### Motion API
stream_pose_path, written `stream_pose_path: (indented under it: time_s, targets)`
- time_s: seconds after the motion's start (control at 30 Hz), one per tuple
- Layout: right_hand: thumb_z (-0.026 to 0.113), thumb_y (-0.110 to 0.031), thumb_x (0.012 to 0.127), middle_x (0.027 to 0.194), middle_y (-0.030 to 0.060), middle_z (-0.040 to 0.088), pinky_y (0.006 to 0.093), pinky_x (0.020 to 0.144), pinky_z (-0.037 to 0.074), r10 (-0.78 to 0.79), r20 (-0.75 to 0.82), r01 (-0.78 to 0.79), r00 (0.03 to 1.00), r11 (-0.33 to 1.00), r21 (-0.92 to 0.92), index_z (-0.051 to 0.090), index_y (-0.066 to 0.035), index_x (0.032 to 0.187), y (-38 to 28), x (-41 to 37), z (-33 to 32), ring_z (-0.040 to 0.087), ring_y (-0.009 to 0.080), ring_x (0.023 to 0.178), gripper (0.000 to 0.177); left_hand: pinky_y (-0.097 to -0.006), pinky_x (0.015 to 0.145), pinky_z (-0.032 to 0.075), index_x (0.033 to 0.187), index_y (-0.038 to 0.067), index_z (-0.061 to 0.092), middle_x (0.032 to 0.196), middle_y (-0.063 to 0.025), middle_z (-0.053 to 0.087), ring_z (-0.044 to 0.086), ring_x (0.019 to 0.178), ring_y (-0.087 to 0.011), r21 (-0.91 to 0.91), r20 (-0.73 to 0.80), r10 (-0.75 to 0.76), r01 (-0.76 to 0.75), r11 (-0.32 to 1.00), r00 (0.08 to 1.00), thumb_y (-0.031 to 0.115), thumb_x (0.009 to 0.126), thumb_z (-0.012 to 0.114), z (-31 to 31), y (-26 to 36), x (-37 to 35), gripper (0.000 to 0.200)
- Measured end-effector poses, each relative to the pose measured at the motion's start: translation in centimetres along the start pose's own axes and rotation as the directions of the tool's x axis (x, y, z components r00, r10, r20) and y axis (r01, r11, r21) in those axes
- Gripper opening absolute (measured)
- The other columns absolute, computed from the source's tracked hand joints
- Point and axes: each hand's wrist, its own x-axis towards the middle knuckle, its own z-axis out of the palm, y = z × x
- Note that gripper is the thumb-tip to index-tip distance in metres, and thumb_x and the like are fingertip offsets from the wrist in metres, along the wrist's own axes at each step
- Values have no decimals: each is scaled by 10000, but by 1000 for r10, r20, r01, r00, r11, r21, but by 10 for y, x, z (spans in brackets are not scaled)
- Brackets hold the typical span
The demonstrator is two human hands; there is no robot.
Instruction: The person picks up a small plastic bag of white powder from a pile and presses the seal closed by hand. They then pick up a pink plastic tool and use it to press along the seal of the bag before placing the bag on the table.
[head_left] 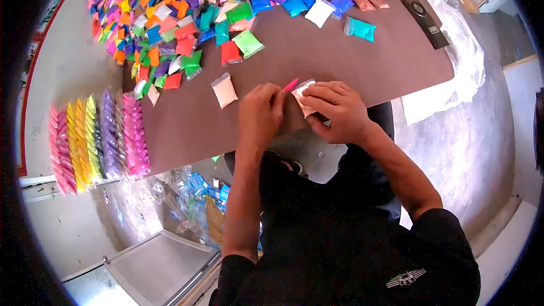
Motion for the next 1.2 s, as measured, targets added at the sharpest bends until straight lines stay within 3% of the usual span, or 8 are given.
stream_pose_path:
  time_s: [0.2, 0.3, 0.5, 0.57, 0.8, 1.0, 1.1, 1.2]
  targets:
    - [765, -158, 809, 1215, 71, 693, 444, 974, 527, -11, -30, 11, 1000, 1000, 2, 711, -112, 1141, 1, -1, 1, 669, 300, 1133, 340, -458, 711, 541, 922, 47, 737, 895, -160, 708, 688, 824, -377, -103, 47, 33, -28, 994, 998, 144, 928, 694, 1, 18, 5, 107]
    - [766, -165, 811, 1209, 69, 691, 447, 972, 527, -21, 2, 21, 1000, 1000, -2, 709, -112, 1142, 1, -1, 1, 662, 302, 1138, 340, -429, 722, 556, 921, 19, 741, 912, -171, 723, 702, 805, -370, -42, 66, 46, -44, 998, 997, 178, 941, 719, 5, 23, 11, 162]
    - [771, -170, 803, 1213, 62, 682, 444, 974, 528, -26, 26, 26, 999, 1000, -8, 707, -118, 1160, 2, -1, 1, 652, 306, 1151, 366, -475, 765, 542, 895, 24, 730, 883, -164, 702, 685, 852, -404, 76, 112, 87, -96, 992, 990, 194, 945, 696, 9, 18, 30, 180]
    - [774, -173, 798, 1225, 62, 678, 442, 979, 526, -22, 33, 23, 999, 999, -26, 707, -115, 1168, 4, -2, 1, 652, 304, 1149, 380, -467, 716, 534, 877, 48, 716, 887, -132, 693, 682, 826, -371, 54, 31, 72, -73, 996, 997, 194, 930, 679, 11, 11, 31, 159]
    - [767, -164, 797, 1199, 70, 686, 438, 979, 523, -8, 7, 8, 1000, 1000, 14, 709, -113, 1171, 1, 0, 3, 659, 312, 1122, 383, -454, 730, 533, 898, 28, 723, 879, -151, 709, 686, 822, -368, -126, 57, -51, 57, 990, 997, 163, 918, 720, -6, 13, -4, 137]
    - [760, -149, 801, 1174, 82, 697, 441, 931, 529, 26, 26, -26, 999, 1000, 11, 712, -112, 1133, 2, 2, -1, 668, 314, 1089, 337, -380, 698, 546, 926, -2, 734, 879, -167, 725, 710, 764, -303, 70, -21, -16, 17, 997, 1000, 134, 926, 738, -6, 0, 0, 136]
    - [775, -172, 803, 1170, 82, 702, 445, 922, 528, 69, -39, -67, 997, 996, 58, 714, -116, 1116, -1, 1, -1, 675, 308, 1074, 324, -374, 693, 551, 926, 0, 736, 870, -165, 731, 716, 751, -299, -44, -6, -68, 67, 997, 998, 139, 931, 735, -6, 10, -8, 138]
    - [790, -200, 807, 1160, 80, 706, 440, 908, 529, 55, -48, -54, 997, 998, 14, 720, -121, 1094, -1, 3, 2, 679, 303, 1063, 306, -437, 708, 536, 896, 24, 723, 857, -161, 710, 691, 768, -355, -197, 26, -162, 164, 967, 986, 148, 921, 721, -7, 26, -14, 126]
